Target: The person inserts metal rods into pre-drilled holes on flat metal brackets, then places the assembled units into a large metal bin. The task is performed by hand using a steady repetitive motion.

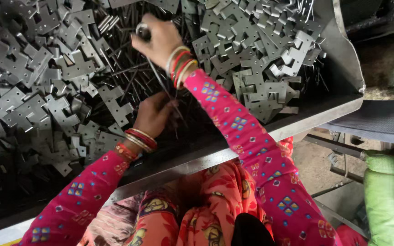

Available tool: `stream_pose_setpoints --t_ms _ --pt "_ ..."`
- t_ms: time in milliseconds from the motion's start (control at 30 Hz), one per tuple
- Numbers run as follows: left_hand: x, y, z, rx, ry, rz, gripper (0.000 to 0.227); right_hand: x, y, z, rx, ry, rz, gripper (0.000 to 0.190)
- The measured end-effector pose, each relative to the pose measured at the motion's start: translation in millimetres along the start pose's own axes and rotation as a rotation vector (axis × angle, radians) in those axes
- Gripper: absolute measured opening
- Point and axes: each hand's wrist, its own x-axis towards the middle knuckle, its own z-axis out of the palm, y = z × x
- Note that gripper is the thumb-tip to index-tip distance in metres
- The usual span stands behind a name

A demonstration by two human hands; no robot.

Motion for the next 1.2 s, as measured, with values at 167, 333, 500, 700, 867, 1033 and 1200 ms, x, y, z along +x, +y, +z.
stream_pose_setpoints --t_ms 167,333,500,700,867,1033,1200 --pt "12 20 0 0.200 0.257 0.402 0.011 13 -42 -55 0.153 0.296 -0.143 0.023" --pt "15 35 -12 0.267 0.397 0.577 0.006 10 -127 -102 0.248 0.353 -0.237 0.021" --pt "19 63 -56 0.374 0.586 0.701 0.013 12 -185 -118 0.257 0.411 -0.585 0.017" --pt "-34 54 -73 0.370 0.335 0.438 0.017 24 -137 -72 0.556 0.298 -0.237 0.017" --pt "-37 5 -75 0.349 0.086 0.062 0.021 0 -92 11 0.414 0.125 -0.153 0.017" --pt "-26 -17 -72 0.543 0.305 0.104 0.019 8 -84 34 0.468 0.232 -0.005 0.025" --pt "-19 2 -69 0.593 0.499 0.279 0.023 15 -117 -7 0.544 0.329 -0.143 0.023"
